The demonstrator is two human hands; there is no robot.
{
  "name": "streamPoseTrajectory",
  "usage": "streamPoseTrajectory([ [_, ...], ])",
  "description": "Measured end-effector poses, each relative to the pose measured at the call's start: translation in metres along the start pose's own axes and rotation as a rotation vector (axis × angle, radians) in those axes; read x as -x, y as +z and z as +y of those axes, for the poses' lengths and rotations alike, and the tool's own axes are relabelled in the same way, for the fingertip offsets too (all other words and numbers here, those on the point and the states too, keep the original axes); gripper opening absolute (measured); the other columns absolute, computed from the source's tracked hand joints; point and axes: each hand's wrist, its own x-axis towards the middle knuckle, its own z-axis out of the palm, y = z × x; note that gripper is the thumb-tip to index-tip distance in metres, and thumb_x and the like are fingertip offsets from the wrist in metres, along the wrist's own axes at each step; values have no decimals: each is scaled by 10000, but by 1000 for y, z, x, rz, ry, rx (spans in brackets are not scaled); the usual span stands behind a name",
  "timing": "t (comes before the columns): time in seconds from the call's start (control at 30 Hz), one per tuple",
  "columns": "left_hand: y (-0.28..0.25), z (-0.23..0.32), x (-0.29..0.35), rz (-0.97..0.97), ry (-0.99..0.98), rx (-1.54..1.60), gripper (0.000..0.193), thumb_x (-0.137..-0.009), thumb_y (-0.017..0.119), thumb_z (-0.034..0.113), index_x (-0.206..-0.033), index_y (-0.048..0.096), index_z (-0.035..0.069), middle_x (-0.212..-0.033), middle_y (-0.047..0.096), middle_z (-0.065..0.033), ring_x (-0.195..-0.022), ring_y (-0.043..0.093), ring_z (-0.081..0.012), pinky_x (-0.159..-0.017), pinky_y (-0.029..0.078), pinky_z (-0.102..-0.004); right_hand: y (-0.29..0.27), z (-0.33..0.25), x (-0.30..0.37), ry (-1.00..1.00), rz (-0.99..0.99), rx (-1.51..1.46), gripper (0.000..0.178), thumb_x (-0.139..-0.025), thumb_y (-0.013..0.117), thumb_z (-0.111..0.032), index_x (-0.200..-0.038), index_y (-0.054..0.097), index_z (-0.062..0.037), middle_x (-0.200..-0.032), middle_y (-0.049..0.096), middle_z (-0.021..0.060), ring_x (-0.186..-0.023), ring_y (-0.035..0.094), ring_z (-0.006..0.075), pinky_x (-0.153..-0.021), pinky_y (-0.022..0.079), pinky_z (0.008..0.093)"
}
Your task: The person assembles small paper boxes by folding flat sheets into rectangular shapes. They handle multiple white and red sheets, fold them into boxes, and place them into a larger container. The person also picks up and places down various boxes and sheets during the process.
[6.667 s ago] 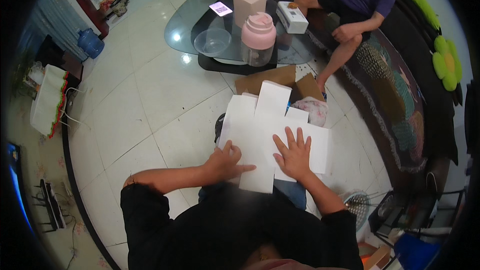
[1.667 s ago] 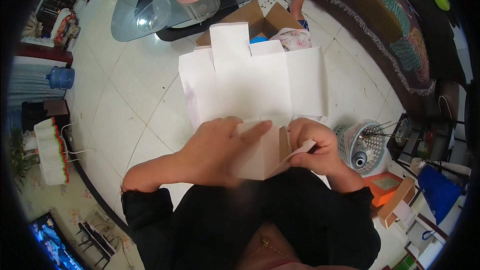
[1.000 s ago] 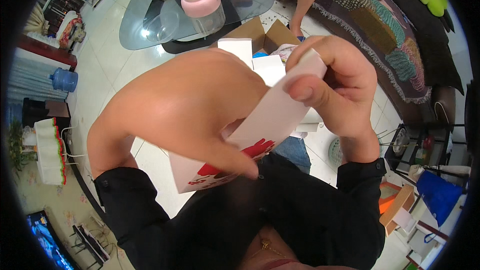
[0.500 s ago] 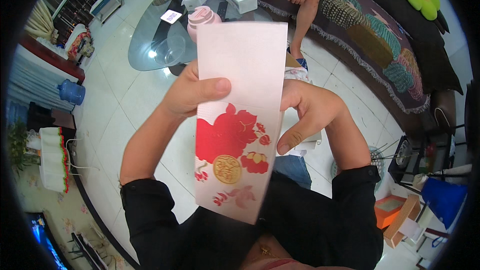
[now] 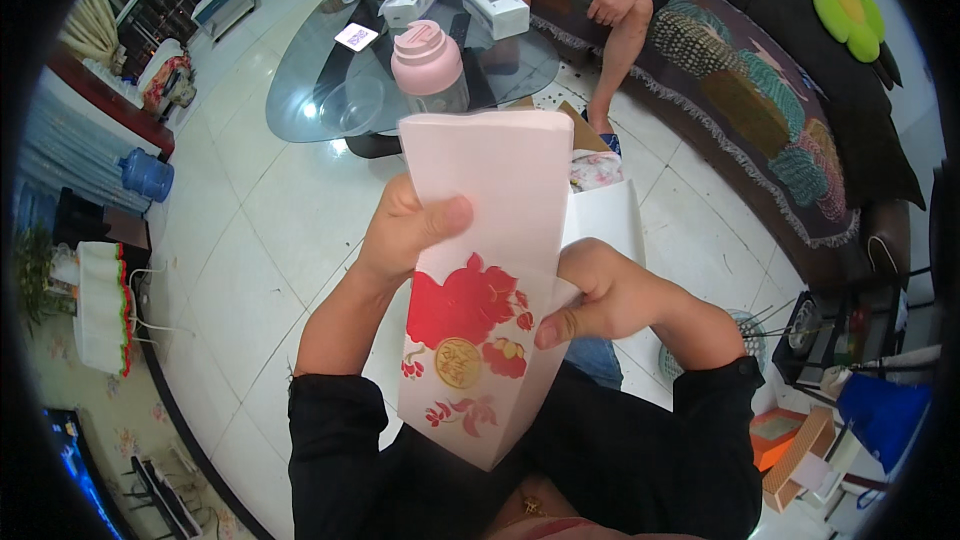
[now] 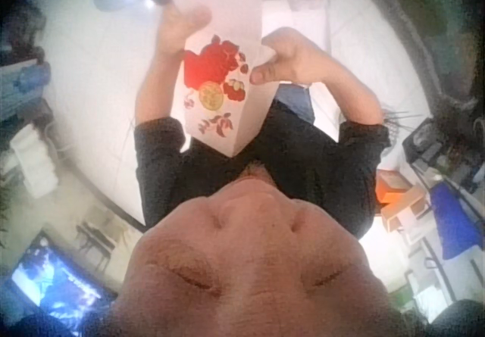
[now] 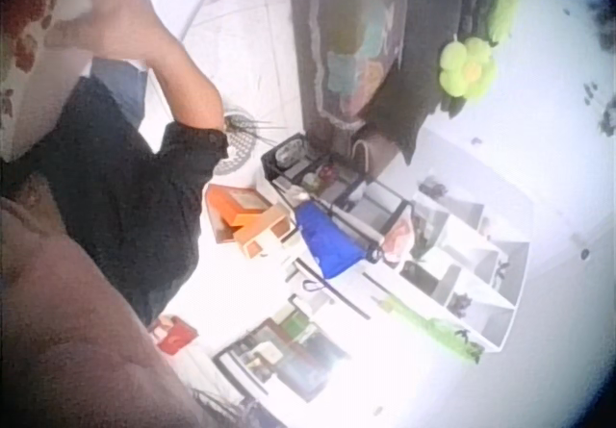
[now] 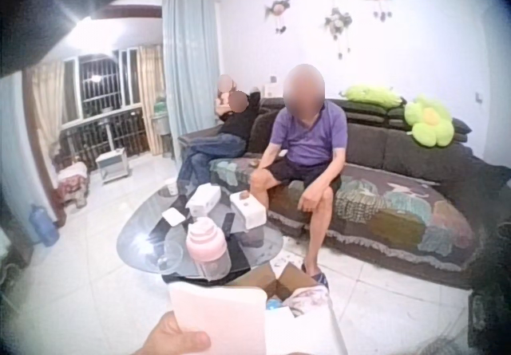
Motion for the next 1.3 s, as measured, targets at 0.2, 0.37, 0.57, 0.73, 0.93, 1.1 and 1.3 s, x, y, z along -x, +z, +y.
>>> streamPoseTrajectory([
  [0.2,-6,-3,9,174,-24,92,319,-892,580,203,-1123,562,-17,-978,661,-128,-843,665,-188,-735,546,-293,-5,-8,4,25,-20,-18,161,-793,696,-199,-832,708,-43,-817,677,104,-752,631,205,-694,464,285],
  [0.37,4,6,1,99,147,-306,305,-894,596,230,-1078,582,-12,-943,662,-106,-813,650,-150,-699,522,-259,-42,-21,-2,-20,-366,297,303,-718,740,-303,-890,714,-55,-870,679,96,-893,622,228,-905,390,412],
  [0.57,-3,6,-16,234,181,-361,295,-888,613,231,-1040,601,-22,-923,657,-93,-798,636,-128,-687,505,-252,-5,-56,-22,242,-507,1247,441,-672,738,-356,-1022,675,-95,-1059,630,75,-1159,497,229,-1095,109,573],
  [0.73,-18,-13,-25,304,224,-145,311,-883,622,241,-1048,603,-22,-936,658,-110,-800,644,-152,-700,519,-265,-22,-2,-25,190,-161,921,347,-596,812,-149,-906,675,-75,-1024,612,77,-1175,461,225,-1093,90,596],
  [0.93,-22,-28,-30,400,153,26,298,-880,629,225,-1046,605,-22,-956,658,-116,-795,648,-161,-697,526,-275,-43,10,-32,193,-247,679,264,-623,793,-177,-823,673,-55,-982,614,64,-1099,483,250,-991,284,474],
  [1.1,-30,-41,-33,360,226,-143,262,-889,620,199,-1031,614,-20,-954,653,-73,-787,615,-113,-680,496,-257,-37,40,-24,144,-246,425,217,-644,804,-202,-788,699,-78,-961,631,43,-1038,491,218,-918,318,373],
  [1.3,-60,-26,-34,634,438,-187,237,-919,570,184,-1051,586,-12,-1004,632,-97,-818,620,-136,-713,507,-278,-30,30,-3,60,103,215,350,-654,792,-107,-544,463,-55,-739,608,56,-756,566,194,-700,406,297],
])
